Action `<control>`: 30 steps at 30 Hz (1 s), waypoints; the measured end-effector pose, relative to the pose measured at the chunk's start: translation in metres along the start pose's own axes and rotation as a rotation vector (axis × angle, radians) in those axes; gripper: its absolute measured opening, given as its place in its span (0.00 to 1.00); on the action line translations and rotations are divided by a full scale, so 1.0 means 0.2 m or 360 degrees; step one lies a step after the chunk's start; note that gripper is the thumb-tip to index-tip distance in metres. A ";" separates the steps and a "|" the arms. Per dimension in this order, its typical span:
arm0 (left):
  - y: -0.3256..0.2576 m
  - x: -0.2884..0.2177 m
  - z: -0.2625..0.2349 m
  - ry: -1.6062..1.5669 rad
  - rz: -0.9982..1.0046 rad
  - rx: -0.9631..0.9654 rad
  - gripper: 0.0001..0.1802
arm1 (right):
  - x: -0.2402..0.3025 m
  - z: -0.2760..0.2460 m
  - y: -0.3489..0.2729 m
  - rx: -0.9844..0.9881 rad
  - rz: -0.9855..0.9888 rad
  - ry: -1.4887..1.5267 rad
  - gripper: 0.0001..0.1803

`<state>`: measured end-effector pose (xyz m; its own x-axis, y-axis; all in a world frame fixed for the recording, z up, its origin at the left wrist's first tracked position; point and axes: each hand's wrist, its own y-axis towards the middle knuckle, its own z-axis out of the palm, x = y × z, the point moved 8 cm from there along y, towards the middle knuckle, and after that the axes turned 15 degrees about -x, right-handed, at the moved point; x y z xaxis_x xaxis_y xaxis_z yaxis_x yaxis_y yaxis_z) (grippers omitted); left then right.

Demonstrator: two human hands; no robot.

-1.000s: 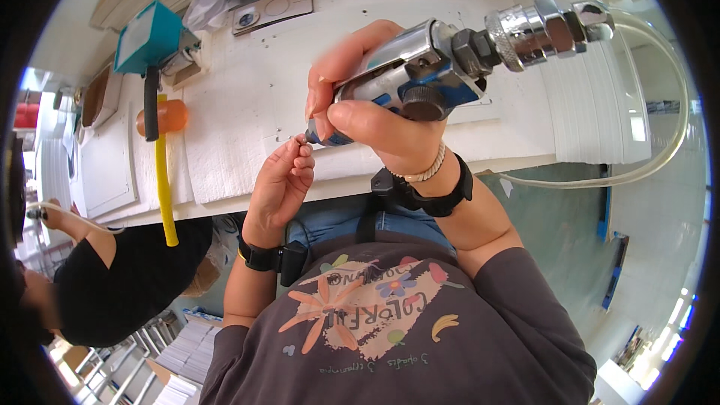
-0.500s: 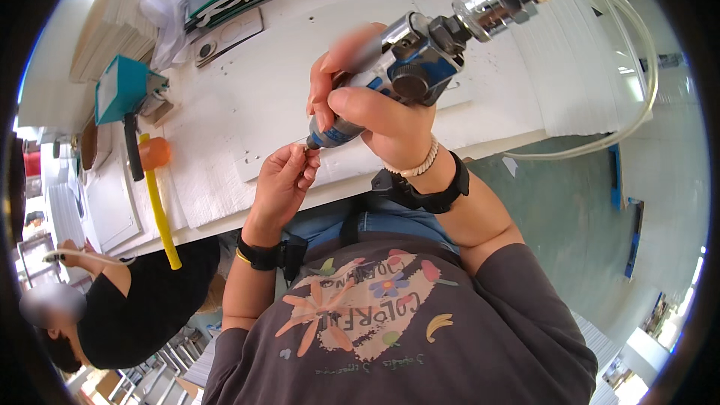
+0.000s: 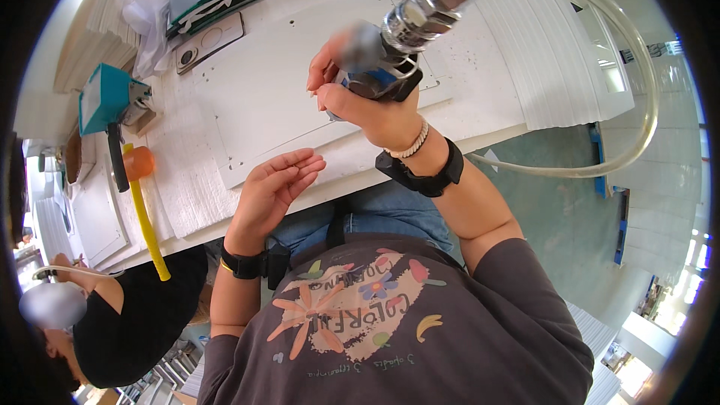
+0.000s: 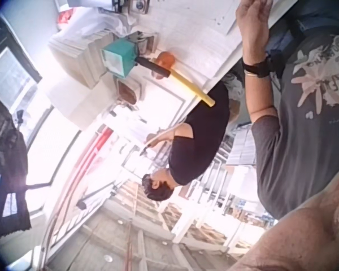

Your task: Assembling white furniture panels by inserting glass or plastic components and securing them with screws using a pneumatic screwdriver.

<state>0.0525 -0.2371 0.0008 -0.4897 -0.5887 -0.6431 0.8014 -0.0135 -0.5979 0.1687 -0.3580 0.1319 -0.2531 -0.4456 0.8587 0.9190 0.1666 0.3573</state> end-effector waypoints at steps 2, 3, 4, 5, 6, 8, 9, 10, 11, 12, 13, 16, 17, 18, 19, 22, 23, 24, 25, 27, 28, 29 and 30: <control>-0.01 0.01 0.00 -0.0081 -0.0038 0.0004 0.18 | -0.02 0.00 0.00 -0.0005 0.0025 -0.0042 0.08; -0.01 0.01 -0.01 -0.0081 -0.0040 0.0003 0.18 | -0.03 0.00 0.01 -0.0008 0.0027 -0.0062 0.07; -0.01 0.02 -0.02 -0.0073 -0.0050 0.0013 0.18 | -0.04 0.00 0.01 -0.0011 0.0029 -0.0083 0.06; -0.01 0.03 -0.02 -0.0066 -0.0056 0.0023 0.18 | -0.05 0.00 0.01 -0.0010 0.0029 -0.0083 0.06; -0.01 0.03 -0.03 -0.0067 -0.0056 0.0023 0.18 | -0.06 0.01 0.00 0.0059 0.0036 -0.0174 0.08; -0.01 0.03 -0.06 -0.0087 -0.0081 -0.0077 0.16 | -0.08 0.02 0.00 0.0127 0.0042 -0.0266 0.11; 0.00 0.03 -0.06 -0.0088 -0.0082 -0.0075 0.16 | -0.10 0.03 -0.01 0.0151 0.0050 -0.0290 0.11; 0.00 0.03 -0.07 -0.0055 -0.0077 -0.0136 0.14 | -0.11 0.04 -0.01 0.0175 0.0057 -0.0315 0.11; -0.01 0.03 -0.09 -0.0022 -0.0075 -0.0199 0.15 | -0.12 0.05 -0.02 0.0173 0.0059 -0.0315 0.11; 0.00 0.04 -0.11 -0.0020 -0.0078 -0.0200 0.15 | -0.13 0.05 -0.02 0.0188 0.0081 -0.0295 0.11; 0.01 0.06 -0.11 -0.0036 -0.0080 -0.0031 0.15 | -0.14 0.06 -0.02 0.0203 0.0102 -0.0276 0.11; 0.00 0.05 -0.11 -0.0020 -0.0105 0.0132 0.17 | -0.14 0.10 -0.02 0.0184 0.0087 -0.0432 0.09; 0.00 0.06 -0.12 -0.0001 -0.0126 0.0116 0.18 | -0.15 0.11 -0.01 0.0166 0.0081 -0.0524 0.08; 0.00 0.05 -0.11 0.0004 -0.0128 0.0118 0.18 | -0.16 0.11 0.00 0.0107 0.0083 -0.0544 0.07; 0.00 0.05 -0.11 0.0024 -0.0111 0.0143 0.18 | -0.16 0.11 0.01 0.0103 0.0082 -0.0542 0.07; 0.01 0.03 -0.12 0.0029 -0.0073 0.0113 0.17 | -0.16 0.09 0.02 0.0060 0.0139 -0.0414 0.07; 0.02 0.01 -0.13 0.0010 -0.0052 0.0055 0.17 | -0.17 0.08 0.02 0.0060 0.0138 -0.0416 0.07; 0.02 -0.01 -0.12 0.0010 -0.0051 0.0057 0.17 | -0.18 0.08 0.02 0.0098 0.0133 -0.0375 0.08; 0.03 -0.05 -0.14 -0.0007 -0.0020 -0.0077 0.16 | -0.18 0.08 0.01 0.0135 0.0127 -0.0335 0.08; 0.05 -0.09 -0.18 -0.0028 0.0016 -0.0222 0.14 | -0.16 0.08 0.02 0.0069 0.0144 -0.0319 0.08; 0.06 -0.11 -0.17 -0.0004 0.0048 -0.0180 0.13 | -0.16 0.06 0.02 -0.0002 0.0159 -0.0306 0.09; 0.07 -0.13 -0.15 0.0021 0.0083 -0.0137 0.12 | -0.15 0.06 0.03 0.0002 0.0156 -0.0303 0.09; 0.09 -0.14 -0.15 0.0021 0.0088 -0.0138 0.12 | -0.16 0.06 0.04 0.0033 0.0207 -0.0279 0.09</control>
<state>0.0699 -0.1975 -0.0053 -0.4503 -0.5758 -0.6825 0.7950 0.0894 -0.6000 0.1798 -0.3315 0.1126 -0.1832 -0.2597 0.9482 0.9413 0.2318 0.2454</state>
